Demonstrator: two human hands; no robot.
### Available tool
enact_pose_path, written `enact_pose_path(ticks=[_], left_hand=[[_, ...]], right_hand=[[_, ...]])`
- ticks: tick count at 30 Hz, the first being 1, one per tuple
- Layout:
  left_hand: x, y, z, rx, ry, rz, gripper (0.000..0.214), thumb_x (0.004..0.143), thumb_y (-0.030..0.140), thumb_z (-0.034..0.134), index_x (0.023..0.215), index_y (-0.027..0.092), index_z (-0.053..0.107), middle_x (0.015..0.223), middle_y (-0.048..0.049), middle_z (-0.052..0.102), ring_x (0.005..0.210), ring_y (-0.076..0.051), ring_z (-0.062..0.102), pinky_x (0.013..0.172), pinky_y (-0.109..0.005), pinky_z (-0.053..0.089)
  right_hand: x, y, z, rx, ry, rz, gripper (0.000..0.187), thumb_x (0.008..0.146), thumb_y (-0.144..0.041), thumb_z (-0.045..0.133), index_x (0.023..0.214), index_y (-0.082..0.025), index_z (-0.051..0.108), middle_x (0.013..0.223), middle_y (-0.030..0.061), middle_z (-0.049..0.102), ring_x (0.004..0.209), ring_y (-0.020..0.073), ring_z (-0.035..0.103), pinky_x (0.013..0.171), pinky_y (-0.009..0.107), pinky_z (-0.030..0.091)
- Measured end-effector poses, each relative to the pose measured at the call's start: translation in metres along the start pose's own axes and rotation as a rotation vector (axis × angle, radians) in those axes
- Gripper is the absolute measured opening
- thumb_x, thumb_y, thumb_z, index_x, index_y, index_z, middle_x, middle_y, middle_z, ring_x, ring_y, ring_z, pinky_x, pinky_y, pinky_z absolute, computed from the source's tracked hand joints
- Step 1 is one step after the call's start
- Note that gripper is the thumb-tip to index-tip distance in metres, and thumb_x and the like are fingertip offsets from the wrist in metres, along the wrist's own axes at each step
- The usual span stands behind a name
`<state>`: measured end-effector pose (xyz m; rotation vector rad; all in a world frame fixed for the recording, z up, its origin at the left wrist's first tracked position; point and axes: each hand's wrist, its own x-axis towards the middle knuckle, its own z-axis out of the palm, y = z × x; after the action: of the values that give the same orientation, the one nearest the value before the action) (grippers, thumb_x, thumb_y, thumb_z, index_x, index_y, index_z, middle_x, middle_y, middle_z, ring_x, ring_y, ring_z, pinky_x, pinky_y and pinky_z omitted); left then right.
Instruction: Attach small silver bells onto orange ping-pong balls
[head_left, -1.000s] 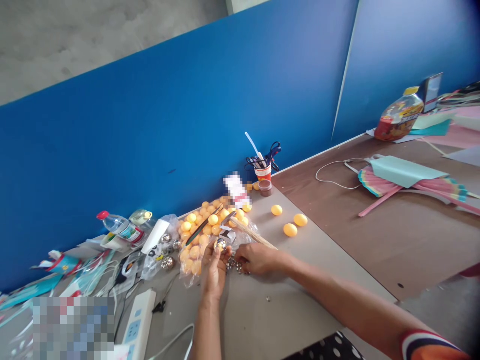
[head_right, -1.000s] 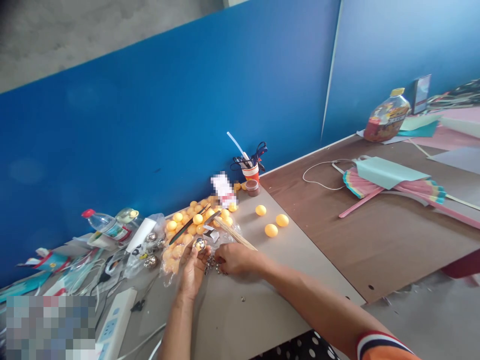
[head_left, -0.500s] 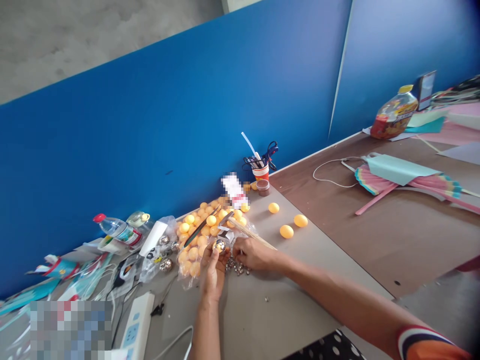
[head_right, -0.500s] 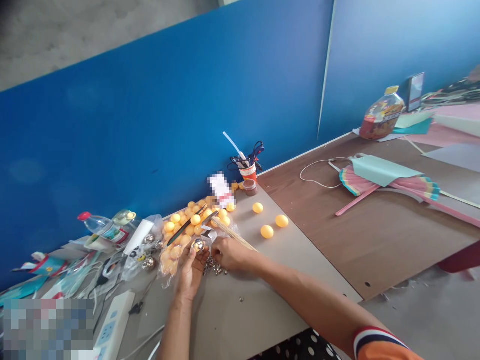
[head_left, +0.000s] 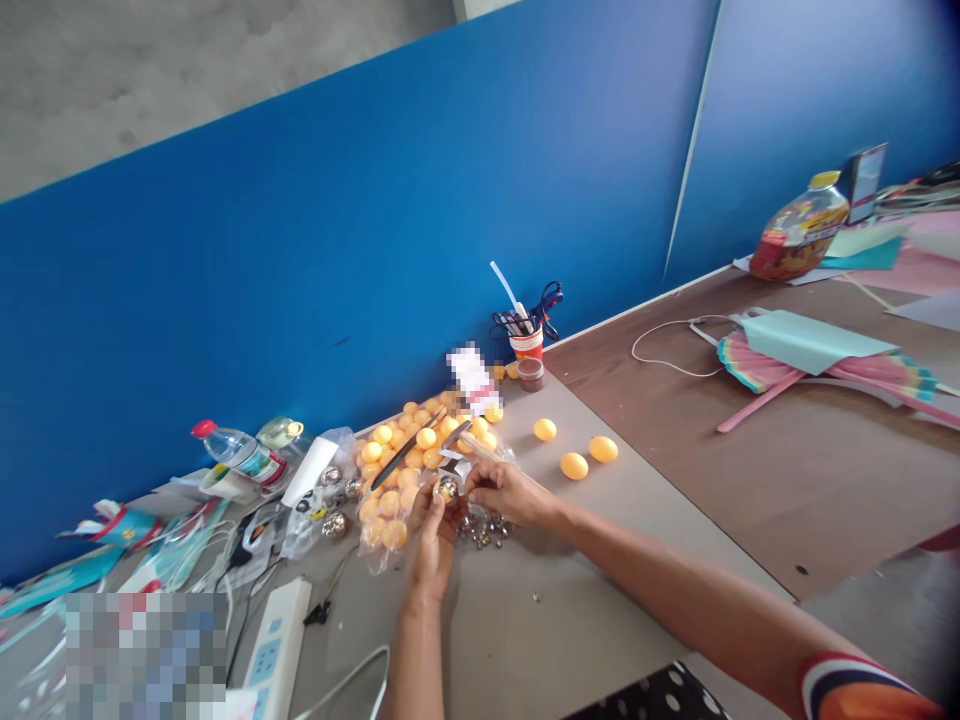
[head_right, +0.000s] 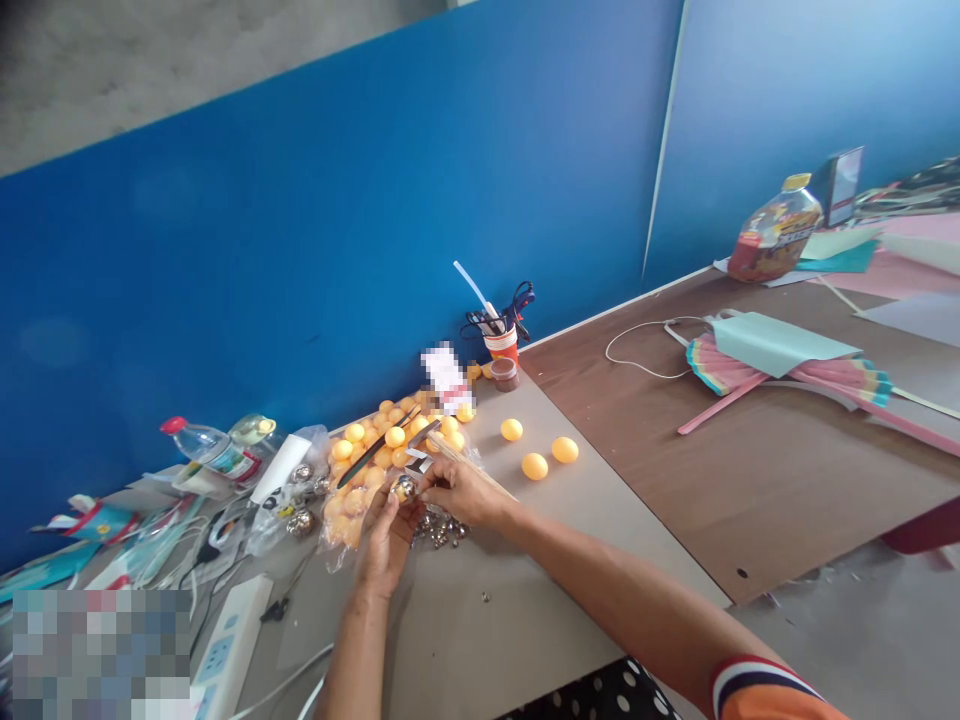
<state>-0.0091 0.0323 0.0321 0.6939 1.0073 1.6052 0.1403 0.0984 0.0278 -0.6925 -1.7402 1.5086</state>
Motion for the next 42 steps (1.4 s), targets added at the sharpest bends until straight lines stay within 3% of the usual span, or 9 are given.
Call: enact_pose_path(ticks=[4, 9, 34, 42], left_hand=[[-0.001, -0.001, 0.000, 0.015, -0.043, -0.007, 0.033, 0.073, 0.032, 0.077, 0.102, 0.023, 0.067, 0.099, -0.0015, 0.069, 0.084, -0.015, 0.063, 0.076, -0.028, 0.050], [-0.002, -0.003, 0.000, 0.029, -0.054, -0.004, 0.033, 0.072, 0.031, 0.078, 0.102, 0.021, 0.067, 0.103, -0.0035, 0.068, 0.088, -0.016, 0.063, 0.077, -0.028, 0.050], [-0.002, -0.006, 0.001, 0.102, -0.031, 0.001, 0.034, 0.071, 0.034, 0.078, 0.100, 0.022, 0.066, 0.099, -0.0022, 0.068, 0.088, -0.018, 0.064, 0.081, -0.032, 0.050], [-0.003, -0.006, 0.003, 0.103, -0.017, 0.006, 0.032, 0.071, 0.032, 0.078, 0.100, 0.023, 0.066, 0.098, -0.0014, 0.068, 0.089, -0.017, 0.063, 0.079, -0.029, 0.051]], right_hand=[[-0.003, -0.011, 0.001, -0.044, 0.007, -0.022, 0.004, 0.077, -0.016, 0.058, 0.078, -0.016, 0.062, 0.073, -0.0010, 0.061, 0.068, 0.0120, 0.055, 0.067, 0.025, 0.044], [-0.005, -0.020, 0.004, -0.053, 0.011, 0.016, 0.006, 0.076, -0.013, 0.057, 0.076, -0.016, 0.062, 0.075, -0.0002, 0.063, 0.071, 0.0138, 0.059, 0.068, 0.026, 0.046], [-0.004, -0.006, 0.011, 0.005, 0.068, 0.023, 0.007, 0.077, -0.012, 0.057, 0.077, -0.017, 0.061, 0.076, 0.0004, 0.064, 0.072, 0.0147, 0.062, 0.067, 0.027, 0.050], [-0.002, 0.000, 0.012, 0.086, -0.007, -0.012, 0.012, 0.075, -0.009, 0.055, 0.078, -0.017, 0.064, 0.072, -0.0001, 0.065, 0.068, 0.0141, 0.062, 0.067, 0.027, 0.051]])
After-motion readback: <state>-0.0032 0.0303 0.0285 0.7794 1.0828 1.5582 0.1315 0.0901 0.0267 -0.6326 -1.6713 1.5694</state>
